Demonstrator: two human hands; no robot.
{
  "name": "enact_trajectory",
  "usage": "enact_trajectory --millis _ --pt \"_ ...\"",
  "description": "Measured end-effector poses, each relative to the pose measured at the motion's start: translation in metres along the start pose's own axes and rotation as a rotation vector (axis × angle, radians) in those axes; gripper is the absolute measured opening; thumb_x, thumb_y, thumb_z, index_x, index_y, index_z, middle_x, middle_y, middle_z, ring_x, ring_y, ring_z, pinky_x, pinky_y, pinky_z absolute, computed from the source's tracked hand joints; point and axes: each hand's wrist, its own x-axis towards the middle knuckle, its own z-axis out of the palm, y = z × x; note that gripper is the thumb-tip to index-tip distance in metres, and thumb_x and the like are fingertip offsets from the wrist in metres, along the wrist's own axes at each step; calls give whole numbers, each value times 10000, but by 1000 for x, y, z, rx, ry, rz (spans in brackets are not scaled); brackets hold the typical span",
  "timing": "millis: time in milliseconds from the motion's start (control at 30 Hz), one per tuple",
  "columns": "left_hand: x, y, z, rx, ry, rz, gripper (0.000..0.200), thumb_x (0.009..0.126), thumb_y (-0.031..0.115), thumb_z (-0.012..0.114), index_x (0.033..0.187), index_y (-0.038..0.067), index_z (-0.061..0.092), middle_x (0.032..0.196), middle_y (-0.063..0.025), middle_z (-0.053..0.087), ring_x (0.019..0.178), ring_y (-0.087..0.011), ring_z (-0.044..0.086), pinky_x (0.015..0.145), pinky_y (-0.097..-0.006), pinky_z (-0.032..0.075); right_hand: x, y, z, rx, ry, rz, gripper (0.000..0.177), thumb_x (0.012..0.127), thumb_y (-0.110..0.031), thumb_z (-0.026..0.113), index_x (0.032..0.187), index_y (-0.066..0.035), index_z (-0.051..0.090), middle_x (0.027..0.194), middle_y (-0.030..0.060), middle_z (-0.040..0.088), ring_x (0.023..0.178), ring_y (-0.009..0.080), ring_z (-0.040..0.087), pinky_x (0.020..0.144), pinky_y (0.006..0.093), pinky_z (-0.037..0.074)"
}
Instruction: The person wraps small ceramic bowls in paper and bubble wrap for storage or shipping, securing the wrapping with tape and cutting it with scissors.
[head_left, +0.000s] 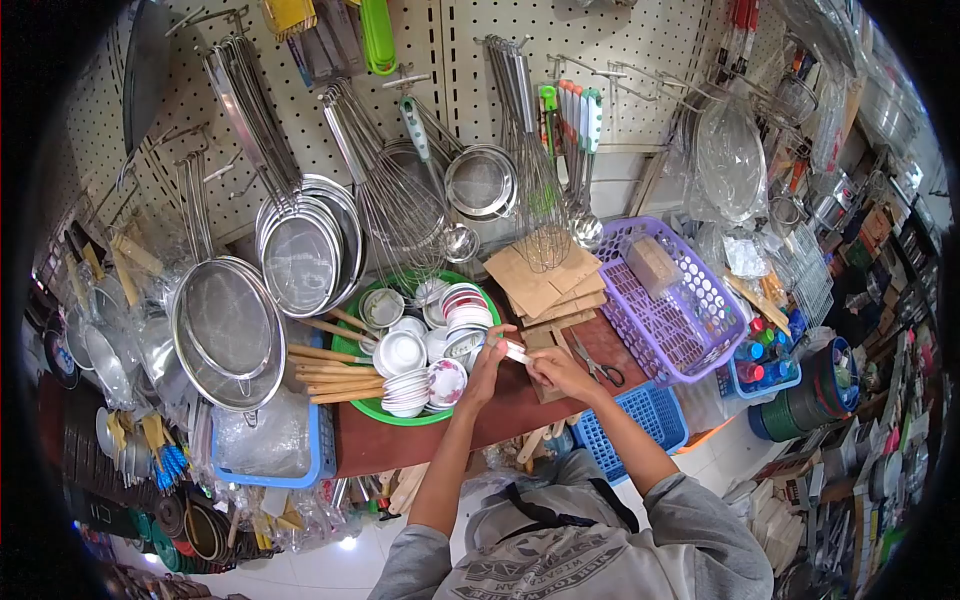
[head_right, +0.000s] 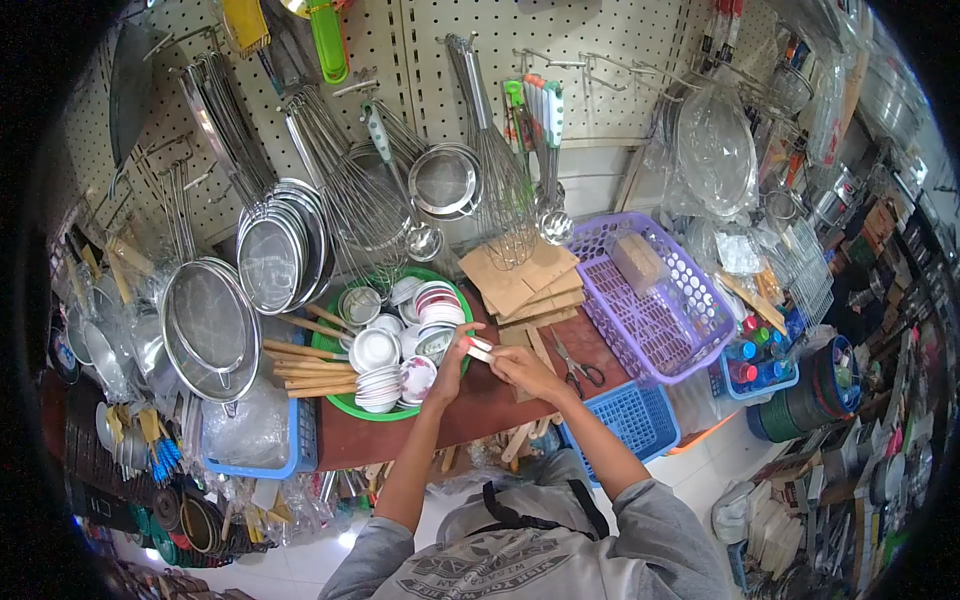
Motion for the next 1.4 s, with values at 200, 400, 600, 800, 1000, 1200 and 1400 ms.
enact_trajectory --millis 200,400,600,800,1000,1200,1400 --pt "-2 17 9 119 49 -7 498 1011 447 431 1360 94 462 1101 -60 578 1046 -159 517 971 -318 364 -1 5 -7 -85 11 35 292 946 -231 520 727 -40 541 691 -29 472 611 74 443 550 269 351" --pt "-2 7 1 -47 -26 -53 512 1015 468 394 1358 94 462 1068 -57 599 1055 -163 529 993 -320 359 -10 -9 0 13 -59 -16 197 927 -166 494 766 -58 530 665 -52 434 582 44 384 509 229 307" --pt "-2 9 8 97 -7 49 521 1021 458 403 1386 88 439 1059 -66 621 1072 -168 541 1041 -328 343 -5 10 1 -128 27 -92 201 919 -151 471 754 -47 520 695 -45 424 597 54 387 521 239 315" --pt "0 0 3 65 -6 0 484 1041 425 381 1349 62 466 1010 -68 628 1018 -158 553 995 -317 374 -13 6 1 93 -56 3 205 966 -200 468 836 -54 530 695 -56 374 600 52 340 524 230 288" --pt "0 -1 3 13 13 -8 459 1066 419 323 1262 54 520 964 -58 629 964 -155 557 956 -315 389 -15 7 0 172 -170 104 289 1048 -299 435 931 -59 545 701 -61 350 616 52 330 530 222 277" --pt "2 -12 -4 -3 17 -22 532 1066 496 277 1253 51 500 968 -72 630 940 -162 579 930 -310 409 -6 12 2 88 -149 -6 264 1036 -274 435 899 -67 526 727 -53 386 631 57 343 544 220 283" --pt "1 -7 0 21 61 19 489 1056 488 335 1207 60 516 922 -56 613 900 -144 556 874 -296 402 -3 16 7 61 -82 -11 222 999 -237 445 842 -87 494 751 -51 402 637 58 347 550 228 291"
